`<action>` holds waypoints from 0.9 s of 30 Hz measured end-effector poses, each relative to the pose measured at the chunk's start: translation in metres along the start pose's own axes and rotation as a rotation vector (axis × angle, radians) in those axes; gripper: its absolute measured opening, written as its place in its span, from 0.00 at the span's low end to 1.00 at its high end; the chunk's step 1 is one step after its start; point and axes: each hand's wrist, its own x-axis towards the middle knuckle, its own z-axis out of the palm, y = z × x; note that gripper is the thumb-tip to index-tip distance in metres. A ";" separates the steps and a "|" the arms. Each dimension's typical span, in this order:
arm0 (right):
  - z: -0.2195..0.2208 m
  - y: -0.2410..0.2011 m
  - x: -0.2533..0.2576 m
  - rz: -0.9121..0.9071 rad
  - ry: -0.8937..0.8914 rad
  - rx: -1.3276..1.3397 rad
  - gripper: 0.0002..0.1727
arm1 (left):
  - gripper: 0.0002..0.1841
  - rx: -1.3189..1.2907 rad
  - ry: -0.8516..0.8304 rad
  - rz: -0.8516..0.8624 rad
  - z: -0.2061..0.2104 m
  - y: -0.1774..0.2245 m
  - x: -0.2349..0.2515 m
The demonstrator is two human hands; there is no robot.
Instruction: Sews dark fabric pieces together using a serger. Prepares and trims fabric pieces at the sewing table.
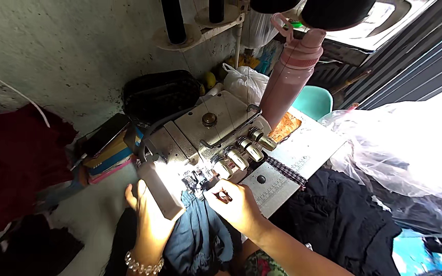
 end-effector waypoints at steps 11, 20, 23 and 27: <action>0.002 0.000 0.001 -0.002 0.000 0.003 0.09 | 0.21 -0.473 0.164 -0.243 -0.003 0.026 -0.018; 0.002 -0.001 0.001 0.001 -0.013 0.007 0.09 | 0.22 -0.134 -0.116 -0.158 -0.008 0.022 -0.010; 0.002 -0.001 0.001 0.011 -0.015 0.007 0.09 | 0.24 -0.206 -0.213 -0.005 -0.018 0.001 0.003; 0.002 0.002 0.001 -0.004 -0.010 0.017 0.09 | 0.30 -0.420 -0.349 -0.044 -0.039 -0.002 0.023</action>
